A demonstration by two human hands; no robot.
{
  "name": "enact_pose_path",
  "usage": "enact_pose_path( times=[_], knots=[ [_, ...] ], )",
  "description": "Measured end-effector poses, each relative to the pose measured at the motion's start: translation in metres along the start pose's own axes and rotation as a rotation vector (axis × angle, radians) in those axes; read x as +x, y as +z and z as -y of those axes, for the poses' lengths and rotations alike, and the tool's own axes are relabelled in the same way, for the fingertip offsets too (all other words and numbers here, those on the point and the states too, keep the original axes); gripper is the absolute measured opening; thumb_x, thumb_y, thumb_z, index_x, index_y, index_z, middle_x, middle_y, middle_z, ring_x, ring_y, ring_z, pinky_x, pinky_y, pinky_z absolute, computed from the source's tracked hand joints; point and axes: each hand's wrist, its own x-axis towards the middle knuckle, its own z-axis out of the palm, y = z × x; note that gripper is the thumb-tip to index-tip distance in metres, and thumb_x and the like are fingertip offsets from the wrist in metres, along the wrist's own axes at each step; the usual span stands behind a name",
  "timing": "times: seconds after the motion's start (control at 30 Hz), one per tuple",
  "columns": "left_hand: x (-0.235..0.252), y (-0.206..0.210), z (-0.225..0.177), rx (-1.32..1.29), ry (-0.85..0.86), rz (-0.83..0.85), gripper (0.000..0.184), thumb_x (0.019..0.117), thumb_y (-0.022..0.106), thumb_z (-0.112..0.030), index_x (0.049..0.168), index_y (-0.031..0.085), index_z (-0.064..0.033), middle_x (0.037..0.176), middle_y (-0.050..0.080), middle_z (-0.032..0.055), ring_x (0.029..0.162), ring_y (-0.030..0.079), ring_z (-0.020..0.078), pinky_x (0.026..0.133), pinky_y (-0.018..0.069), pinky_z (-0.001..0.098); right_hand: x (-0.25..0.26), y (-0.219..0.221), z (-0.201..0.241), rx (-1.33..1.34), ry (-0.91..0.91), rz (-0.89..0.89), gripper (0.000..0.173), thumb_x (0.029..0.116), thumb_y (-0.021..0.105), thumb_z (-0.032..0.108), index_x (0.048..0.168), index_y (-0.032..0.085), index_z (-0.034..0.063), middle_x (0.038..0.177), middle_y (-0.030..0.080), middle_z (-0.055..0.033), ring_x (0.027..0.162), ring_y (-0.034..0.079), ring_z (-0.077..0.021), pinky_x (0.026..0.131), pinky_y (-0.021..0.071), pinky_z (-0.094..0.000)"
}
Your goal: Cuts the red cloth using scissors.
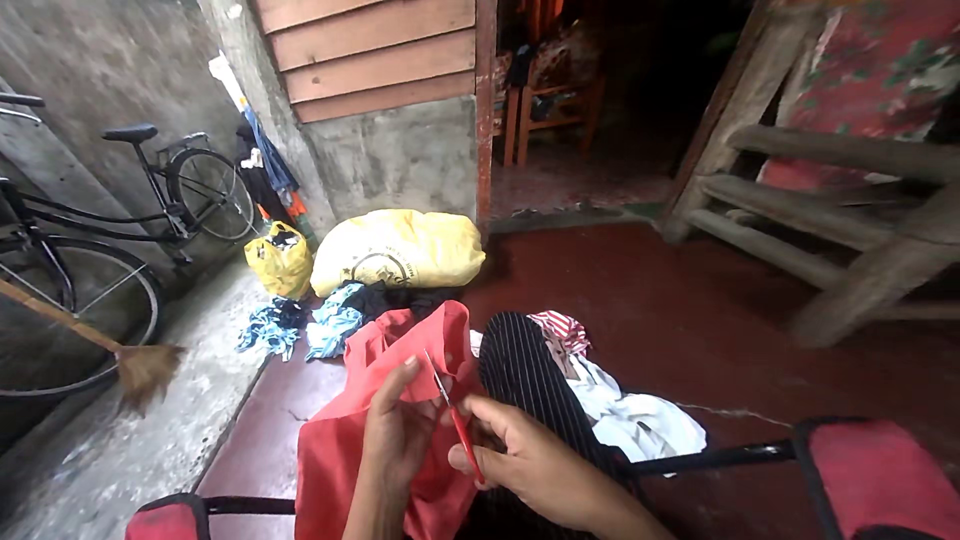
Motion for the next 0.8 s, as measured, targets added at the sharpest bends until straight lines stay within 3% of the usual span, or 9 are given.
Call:
enact_pose_path(
  times=[0.13,0.23,0.37,0.47,0.6,0.67,0.8],
  knots=[
    [0.002,-0.002,0.003,-0.096,-0.026,0.13,0.029,0.0926,0.063,-0.019,0.113,0.068,0.0007,0.103,0.071,0.0217,0.082,0.073,0.0251,0.076,0.0624,0.0364,0.0,0.001,0.001,0.01,-0.01,-0.002,0.037,0.0981,0.067,0.034,0.125,0.06,0.0088,0.088,0.066,-0.0035,0.071,0.065,-0.0126,0.064,0.0567,-0.0291],
    [0.002,-0.002,0.004,-0.153,-0.066,0.199,0.036,0.0934,0.065,-0.024,0.12,0.068,0.0005,0.109,0.071,0.0227,0.086,0.074,0.0264,0.077,0.0628,0.0367,-0.002,0.001,0.005,0.023,-0.005,-0.01,0.038,0.0978,0.068,0.033,0.125,0.06,0.0088,0.09,0.066,-0.0033,0.072,0.065,-0.0125,0.065,0.0575,-0.029],
    [0.002,0.0,0.005,-0.201,-0.04,0.255,0.039,0.1052,0.047,-0.027,0.122,0.065,0.0027,0.116,0.069,0.0258,0.101,0.073,0.0339,0.09,0.0606,0.044,-0.004,0.0,0.006,0.019,-0.007,-0.013,0.038,0.0976,0.068,0.034,0.126,0.061,0.009,0.09,0.067,-0.0039,0.073,0.066,-0.0137,0.065,0.0583,-0.0303],
    [0.001,-0.002,0.006,0.058,0.062,0.278,0.051,0.1101,0.029,-0.037,0.128,0.061,-0.0002,0.124,0.068,0.0246,0.109,0.07,0.0343,0.097,0.0574,0.0458,-0.006,-0.001,0.006,0.064,0.008,0.0,0.038,0.098,0.068,0.033,0.126,0.059,0.0084,0.092,0.067,-0.0046,0.076,0.068,-0.0152,0.067,0.06,-0.0319],
    [-0.003,-0.002,0.006,0.33,0.159,0.264,0.05,0.1086,0.033,-0.038,0.132,0.057,-0.0019,0.126,0.068,0.0215,0.114,0.068,0.0344,0.1,0.0552,0.0503,-0.01,-0.005,0.004,0.142,0.033,0.035,0.044,0.0979,0.068,0.033,0.131,0.057,0.0075,0.097,0.066,-0.0062,0.081,0.069,-0.0181,0.071,0.0625,-0.0371],
    [-0.004,-0.001,0.006,0.386,0.155,0.236,0.048,0.1092,0.031,-0.035,0.131,0.058,-0.001,0.125,0.069,0.0195,0.112,0.07,0.0322,0.099,0.0565,0.048,-0.012,-0.006,0.002,0.184,0.011,0.074,0.046,0.0987,0.068,0.035,0.133,0.054,0.0077,0.097,0.066,-0.0056,0.082,0.069,-0.0175,0.073,0.0621,-0.037],
    [-0.005,-0.002,0.009,0.402,0.123,0.173,0.044,0.1087,0.031,-0.024,0.129,0.056,0.0062,0.122,0.069,0.0237,0.109,0.07,0.0346,0.097,0.0574,0.0474,-0.014,-0.009,0.001,0.293,-0.004,0.124,0.043,0.1004,0.065,0.031,0.134,0.052,0.0085,0.098,0.066,-0.0044,0.086,0.069,-0.0172,0.076,0.0624,-0.0383]
  ],
)
